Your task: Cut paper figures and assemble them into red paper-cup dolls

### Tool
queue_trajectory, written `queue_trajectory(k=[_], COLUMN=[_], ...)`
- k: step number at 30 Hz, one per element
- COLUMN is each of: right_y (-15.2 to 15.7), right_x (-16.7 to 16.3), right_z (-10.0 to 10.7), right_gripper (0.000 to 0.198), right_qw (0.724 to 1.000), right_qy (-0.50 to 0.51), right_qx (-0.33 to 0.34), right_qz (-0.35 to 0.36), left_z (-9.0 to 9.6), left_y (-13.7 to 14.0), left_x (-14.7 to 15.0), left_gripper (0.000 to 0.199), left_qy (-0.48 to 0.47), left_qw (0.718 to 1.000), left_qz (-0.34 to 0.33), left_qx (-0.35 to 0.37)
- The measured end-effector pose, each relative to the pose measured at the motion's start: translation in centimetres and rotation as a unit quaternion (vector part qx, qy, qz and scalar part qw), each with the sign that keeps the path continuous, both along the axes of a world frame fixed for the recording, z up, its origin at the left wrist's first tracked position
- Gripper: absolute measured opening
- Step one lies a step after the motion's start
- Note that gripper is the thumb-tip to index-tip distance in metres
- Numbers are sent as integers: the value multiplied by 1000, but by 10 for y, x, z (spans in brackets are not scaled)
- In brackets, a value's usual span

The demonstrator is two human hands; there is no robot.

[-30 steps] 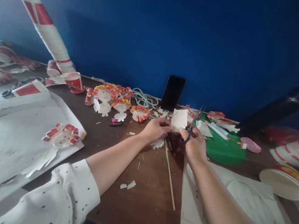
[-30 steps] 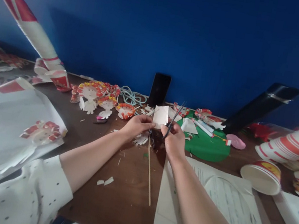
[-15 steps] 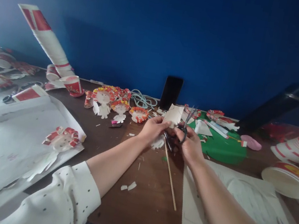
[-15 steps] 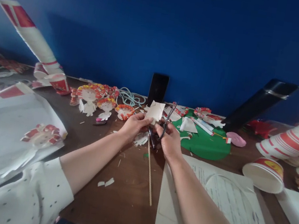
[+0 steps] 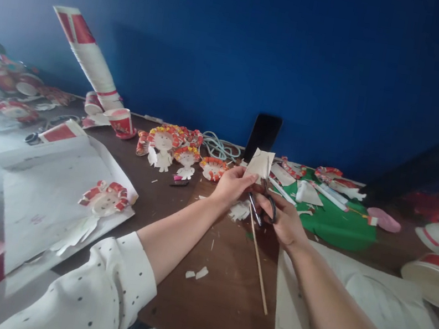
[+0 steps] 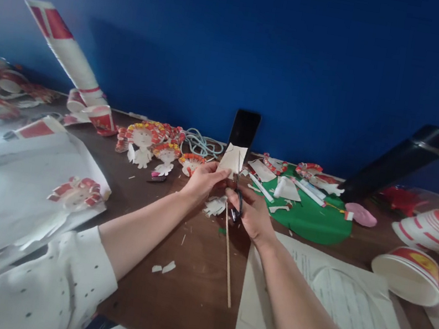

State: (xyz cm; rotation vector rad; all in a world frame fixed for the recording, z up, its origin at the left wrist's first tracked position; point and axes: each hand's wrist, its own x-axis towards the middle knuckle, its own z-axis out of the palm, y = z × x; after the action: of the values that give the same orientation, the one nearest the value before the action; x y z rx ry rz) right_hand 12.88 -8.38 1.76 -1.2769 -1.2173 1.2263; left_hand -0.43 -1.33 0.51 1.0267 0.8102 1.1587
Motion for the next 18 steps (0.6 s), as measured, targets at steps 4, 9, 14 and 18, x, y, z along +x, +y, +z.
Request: queue_trajectory(k=[4,9,14,18], right_y=[1,1,2,3], right_x=[2,3,4,5], right_z=[-1,-1,-2,-4], right_gripper=[44,41,38,43], right_qw=[1000,1000,1000,1000], right_qy=[-1,0,-13,-15], right_qx=[-10,-22,-15,-12], right_qz=[-14,-22,-11,-13], left_z=[3,5,6,6], left_y=[0,0,-1,0], left_x=[1,0,-1,-2], left_gripper=[30,28,25,25], left_qy=[-25,-17,3,27], left_qw=[999,1000,1000,999], left_qz=[-14,-17,-19,-16], left_qx=[-14,-20,-22,-18])
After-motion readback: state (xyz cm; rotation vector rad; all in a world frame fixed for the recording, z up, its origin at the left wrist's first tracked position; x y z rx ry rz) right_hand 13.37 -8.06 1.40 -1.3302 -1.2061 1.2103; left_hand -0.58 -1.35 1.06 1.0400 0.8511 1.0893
